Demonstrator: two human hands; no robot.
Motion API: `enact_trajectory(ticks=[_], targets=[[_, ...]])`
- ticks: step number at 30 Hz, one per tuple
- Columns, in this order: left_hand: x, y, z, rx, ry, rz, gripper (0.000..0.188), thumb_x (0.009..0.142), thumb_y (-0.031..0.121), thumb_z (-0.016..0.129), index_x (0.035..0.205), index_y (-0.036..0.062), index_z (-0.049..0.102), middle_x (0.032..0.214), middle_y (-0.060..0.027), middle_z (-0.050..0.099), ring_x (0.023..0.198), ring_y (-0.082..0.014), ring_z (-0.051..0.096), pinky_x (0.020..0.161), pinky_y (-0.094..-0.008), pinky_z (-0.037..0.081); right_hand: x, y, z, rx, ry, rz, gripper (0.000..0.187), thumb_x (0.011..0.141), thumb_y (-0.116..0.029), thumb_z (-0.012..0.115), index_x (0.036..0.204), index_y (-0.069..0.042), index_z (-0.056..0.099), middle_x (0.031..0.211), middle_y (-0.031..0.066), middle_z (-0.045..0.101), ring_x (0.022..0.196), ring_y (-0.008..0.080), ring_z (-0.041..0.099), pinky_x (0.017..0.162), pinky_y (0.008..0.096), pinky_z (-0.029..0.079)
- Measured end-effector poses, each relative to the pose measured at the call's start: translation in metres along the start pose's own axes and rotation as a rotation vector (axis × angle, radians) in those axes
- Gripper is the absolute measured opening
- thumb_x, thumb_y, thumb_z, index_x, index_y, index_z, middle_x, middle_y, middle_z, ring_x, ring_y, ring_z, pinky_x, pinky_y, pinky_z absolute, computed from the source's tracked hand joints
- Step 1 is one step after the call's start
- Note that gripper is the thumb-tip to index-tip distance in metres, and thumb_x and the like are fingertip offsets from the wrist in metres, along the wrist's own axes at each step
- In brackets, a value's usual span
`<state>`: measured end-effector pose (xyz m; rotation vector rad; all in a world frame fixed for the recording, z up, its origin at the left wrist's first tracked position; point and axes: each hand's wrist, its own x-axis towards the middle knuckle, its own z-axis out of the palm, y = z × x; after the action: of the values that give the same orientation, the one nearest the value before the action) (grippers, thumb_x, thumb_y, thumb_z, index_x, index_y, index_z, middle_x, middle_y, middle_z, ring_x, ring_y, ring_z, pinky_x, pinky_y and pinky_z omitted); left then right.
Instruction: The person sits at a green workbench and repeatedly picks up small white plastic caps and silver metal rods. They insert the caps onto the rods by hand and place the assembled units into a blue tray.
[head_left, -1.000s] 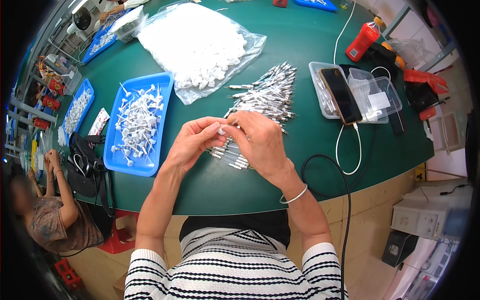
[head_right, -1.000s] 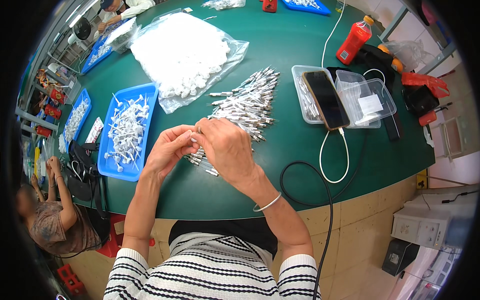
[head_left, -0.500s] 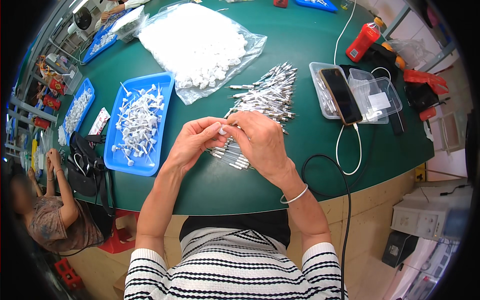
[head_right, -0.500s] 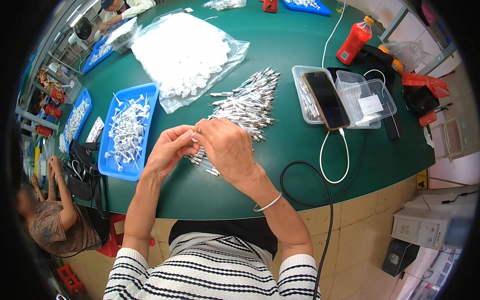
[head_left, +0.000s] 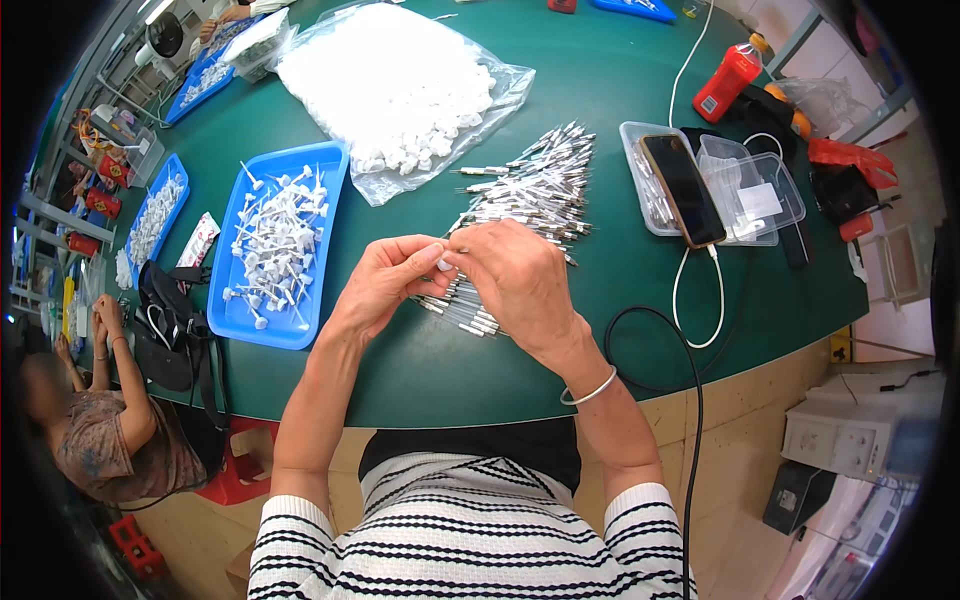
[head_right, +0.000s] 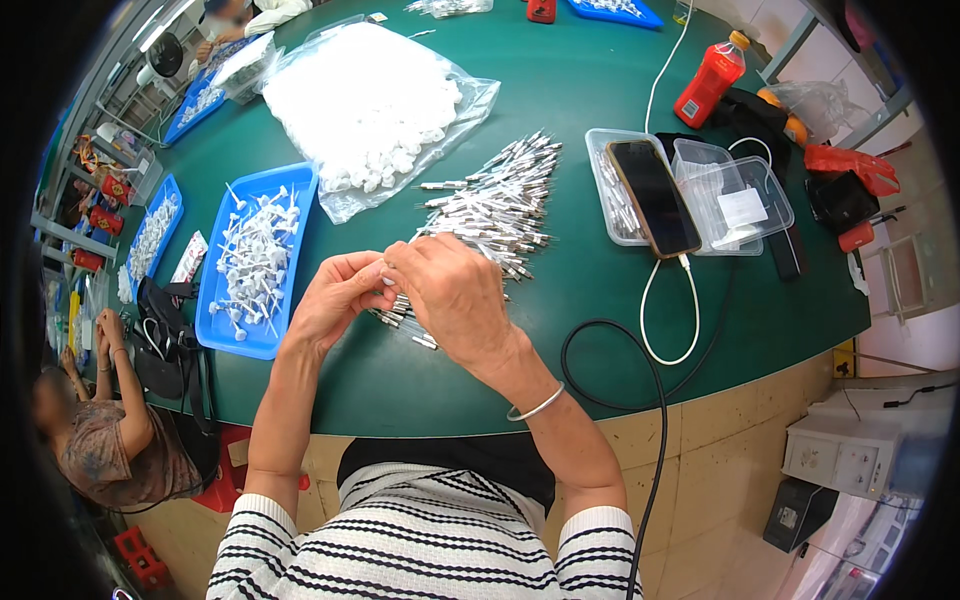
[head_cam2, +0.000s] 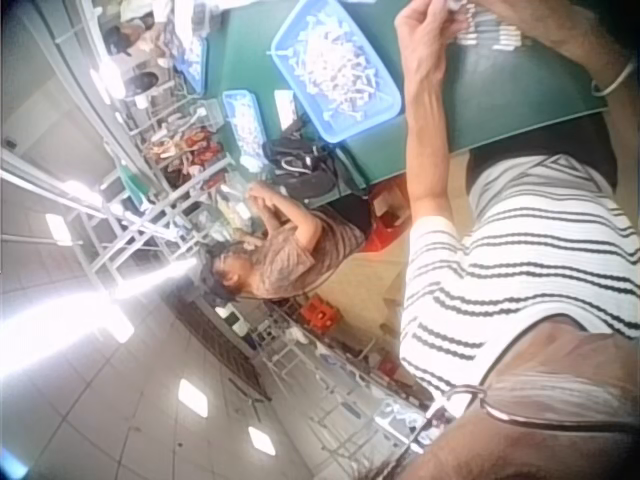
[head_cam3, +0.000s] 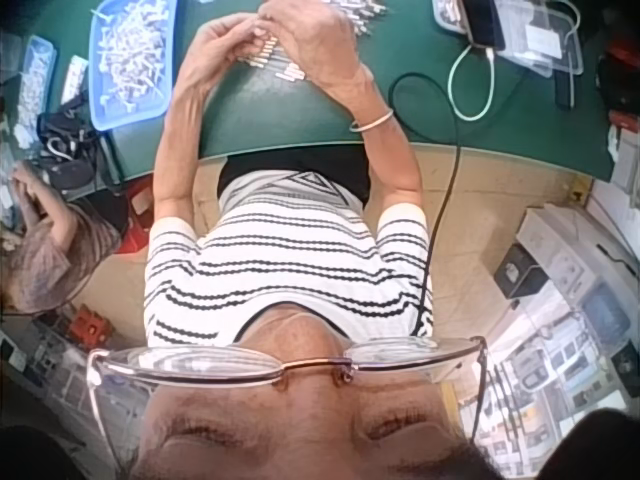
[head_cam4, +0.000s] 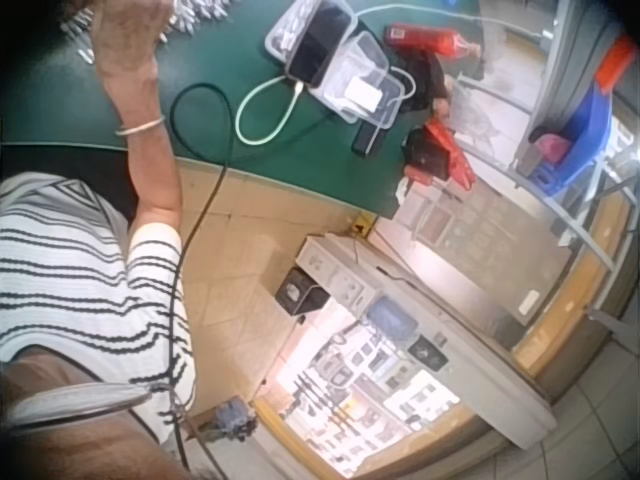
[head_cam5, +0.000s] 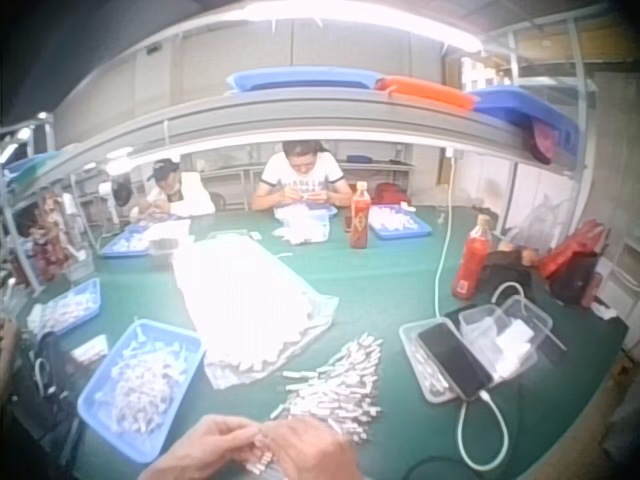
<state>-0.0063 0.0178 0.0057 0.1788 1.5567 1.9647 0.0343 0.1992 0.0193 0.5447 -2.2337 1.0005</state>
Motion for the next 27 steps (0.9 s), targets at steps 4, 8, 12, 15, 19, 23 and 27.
enact_trajectory(ticks=[4,8,12,15,19,23,27], targets=[[-0.0001,0.0001,-0.0001,-0.011,-0.007,-0.001,0.025,0.094,0.019,0.058,0.103,-0.0038,0.064,0.088,-0.0068,0.067,0.073,-0.0094,0.064,0.067,-0.0216,0.055,-0.0002,0.0008,0.0012,0.006,0.017,-0.016,0.012,0.077,-0.009,0.067,0.085,-0.009,0.058,0.07,0.0064,0.06,0.067,0.0248,0.06,0.054,0.0366,0.048],[0.0002,0.0002,-0.0019,-0.017,-0.034,-0.006,0.027,0.095,0.021,0.057,0.105,-0.0026,0.066,0.086,-0.0064,0.067,0.074,-0.009,0.063,0.069,-0.0217,0.055,0.0001,0.0012,0.0014,0.0,0.02,-0.029,0.012,0.077,-0.008,0.067,0.086,-0.009,0.059,0.07,0.0063,0.06,0.067,0.0246,0.06,0.054,0.0362,0.048],[0.0001,0.0003,-0.0017,-0.034,-0.027,-0.016,0.025,0.095,0.02,0.057,0.102,-0.0031,0.064,0.086,-0.0063,0.067,0.073,-0.0091,0.064,0.067,-0.0207,0.055,-0.0002,0.0002,0.0019,-0.007,0.034,-0.034,0.013,0.076,-0.008,0.067,0.086,-0.009,0.059,0.071,0.006,0.061,0.068,0.024,0.06,0.055,0.0355,0.048],[-0.0005,0.0005,-0.0016,-0.041,-0.034,-0.011,0.026,0.095,0.021,0.057,0.102,-0.0029,0.065,0.086,-0.0065,0.067,0.072,-0.0086,0.064,0.067,-0.0205,0.055,-0.0006,-0.0014,0.0009,-0.01,0.015,-0.016,0.013,0.076,-0.007,0.068,0.087,-0.008,0.061,0.075,0.0063,0.063,0.07,0.0241,0.062,0.058,0.0346,0.05],[0.0009,-0.0018,-0.0036,-0.041,-0.041,-0.013,0.027,0.096,0.022,0.056,0.103,-0.0028,0.065,0.086,-0.007,0.068,0.071,-0.0083,0.064,0.067,-0.0205,0.056,-0.0011,-0.0009,0.0011,-0.016,0.012,-0.022,0.013,0.075,-0.006,0.068,0.087,-0.007,0.062,0.076,0.0062,0.064,0.071,0.0235,0.063,0.058,0.0335,0.051],[0.0003,0.0001,-0.0014,-0.063,-0.044,-0.026,0.027,0.096,0.021,0.055,0.104,-0.003,0.065,0.087,-0.0073,0.068,0.071,-0.0082,0.064,0.067,-0.0205,0.056,-0.0013,0.0004,0.002,-0.029,0.027,-0.054,0.014,0.076,-0.007,0.066,0.088,-0.008,0.061,0.075,0.0058,0.063,0.071,0.0226,0.062,0.056,0.0333,0.051],[0.0006,-0.0005,-0.0021,-0.072,-0.051,-0.028,0.027,0.096,0.021,0.055,0.104,-0.003,0.064,0.087,-0.0074,0.068,0.072,-0.0081,0.064,0.067,-0.0206,0.056,-0.0009,-0.0003,0.0014,-0.035,0.022,-0.062,0.015,0.075,-0.006,0.066,0.088,-0.008,0.061,0.076,0.0058,0.063,0.072,0.0227,0.063,0.056,0.0329,0.051]])
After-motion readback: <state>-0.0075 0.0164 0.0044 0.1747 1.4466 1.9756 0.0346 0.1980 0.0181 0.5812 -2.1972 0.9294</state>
